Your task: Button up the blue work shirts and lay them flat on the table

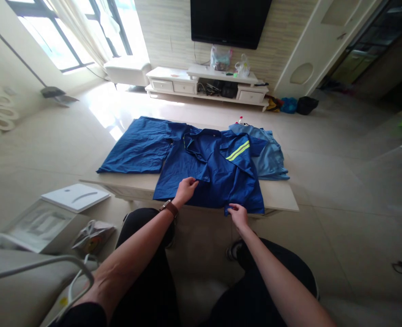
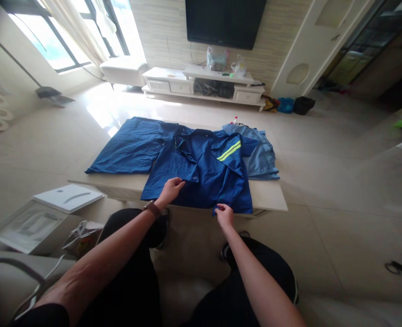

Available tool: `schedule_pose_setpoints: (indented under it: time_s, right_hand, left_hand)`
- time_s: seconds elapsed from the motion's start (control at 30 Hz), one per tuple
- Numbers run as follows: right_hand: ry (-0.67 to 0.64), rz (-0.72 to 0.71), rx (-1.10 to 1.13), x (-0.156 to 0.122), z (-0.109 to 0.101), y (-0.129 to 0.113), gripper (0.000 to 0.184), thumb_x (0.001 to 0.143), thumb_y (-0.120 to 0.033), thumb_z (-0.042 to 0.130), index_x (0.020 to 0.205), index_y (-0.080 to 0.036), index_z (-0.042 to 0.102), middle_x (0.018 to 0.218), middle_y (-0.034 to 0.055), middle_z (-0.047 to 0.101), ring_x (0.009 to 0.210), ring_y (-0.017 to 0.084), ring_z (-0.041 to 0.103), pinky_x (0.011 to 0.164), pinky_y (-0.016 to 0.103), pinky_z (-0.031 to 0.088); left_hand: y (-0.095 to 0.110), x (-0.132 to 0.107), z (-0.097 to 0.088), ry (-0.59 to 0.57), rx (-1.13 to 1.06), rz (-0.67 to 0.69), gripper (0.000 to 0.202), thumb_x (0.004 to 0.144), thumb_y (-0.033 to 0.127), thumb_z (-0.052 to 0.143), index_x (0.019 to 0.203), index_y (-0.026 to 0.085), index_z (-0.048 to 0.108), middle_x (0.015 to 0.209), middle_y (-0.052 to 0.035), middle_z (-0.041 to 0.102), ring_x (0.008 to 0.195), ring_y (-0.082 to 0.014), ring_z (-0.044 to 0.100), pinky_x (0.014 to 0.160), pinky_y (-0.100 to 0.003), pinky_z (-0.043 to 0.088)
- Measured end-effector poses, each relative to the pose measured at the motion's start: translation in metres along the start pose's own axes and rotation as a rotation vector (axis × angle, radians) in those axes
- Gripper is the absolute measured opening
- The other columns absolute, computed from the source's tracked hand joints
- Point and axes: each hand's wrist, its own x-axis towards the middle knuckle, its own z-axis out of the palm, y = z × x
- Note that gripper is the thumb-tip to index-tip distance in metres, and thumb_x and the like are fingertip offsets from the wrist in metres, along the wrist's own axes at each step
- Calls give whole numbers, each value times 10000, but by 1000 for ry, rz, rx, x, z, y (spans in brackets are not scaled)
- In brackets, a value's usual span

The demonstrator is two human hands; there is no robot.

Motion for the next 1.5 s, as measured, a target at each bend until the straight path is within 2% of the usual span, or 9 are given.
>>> schedule_pose_setpoints:
  time_s: [0.2, 0.47, 0.63, 0.9, 1.03, 1.2, 1.27, 1.4, 1.5]
  right_hand:
    - [130, -132, 407, 20, 4, -77, 451, 658, -475, 783, 973, -167, 690, 778, -7, 632, 726, 182, 614, 709, 331, 540]
    - [-187, -138, 540, 20, 2, -139, 373, 632, -304, 825, 972, -208, 703, 813, -31, 638, 720, 143, 611, 681, 288, 528]
    - [-226, -175, 568, 19, -3, -146, 359, 685, -334, 841, 1006, -227, 720, 899, -7, 682, 799, 156, 655, 779, 323, 572]
    - [-144, -249, 446, 20, -5, -128, 383, 725, -314, 763, 1092, -204, 755, 914, 25, 731, 787, 169, 670, 767, 334, 581]
    - [-68, -271, 372, 27, -16, -119, 344, 718, -309, 749, 1042, -193, 754, 902, 32, 729, 772, 170, 673, 754, 335, 578]
    - [36, -309, 297, 46, -24, -116, 304, 691, -287, 707, 973, -178, 739, 842, 37, 723, 749, 180, 657, 726, 333, 563]
    - [42, -320, 266, 51, -23, -116, 292, 680, -278, 688, 950, -175, 733, 826, 37, 720, 739, 181, 646, 714, 331, 552]
    - [20, -355, 193, 54, -19, -117, 272, 703, -263, 651, 949, -183, 737, 857, 40, 729, 744, 183, 635, 727, 338, 536]
    - [68, -394, 142, 58, -21, -118, 266, 727, -235, 622, 955, -187, 751, 905, 50, 739, 772, 193, 636, 752, 353, 528]
  left_hand:
    - [12, 37, -7, -197, -185, -30, 368, 771, 530, 685, 721, 173, 613, 621, 28, 529, 562, -108, 404, 539, -256, 277]
    - [8, 41, -1, -389, -348, -197, 442, 663, 534, 825, 831, 170, 640, 636, 41, 542, 561, -101, 457, 543, -241, 340]
    - [20, 45, 6, -454, -484, -234, 398, 688, 487, 830, 836, 179, 626, 680, 32, 554, 615, -112, 523, 595, -243, 422]
    - [46, 59, 37, -458, -630, -164, 313, 734, 361, 810, 910, 151, 658, 734, 10, 626, 648, -111, 578, 621, -232, 444]
    - [50, 57, 44, -416, -364, -74, 141, 768, 268, 724, 851, 158, 697, 704, -4, 646, 619, -131, 556, 595, -255, 419]
    - [51, 16, 56, -129, -44, 13, 106, 759, 145, 698, 832, 216, 726, 923, -50, 686, 851, -198, 646, 787, -316, 502]
    - [49, -8, 70, -146, -183, -103, 112, 750, 188, 741, 835, 223, 676, 833, -24, 637, 739, -174, 637, 697, -295, 509]
    - [38, -45, 98, -350, -660, -614, 246, 824, 367, 734, 774, 200, 561, 568, 45, 506, 436, -120, 516, 456, -241, 421]
    - [31, -52, 104, -346, -919, -939, 295, 945, 404, 607, 810, 142, 620, 661, -22, 619, 451, -98, 545, 462, -226, 464]
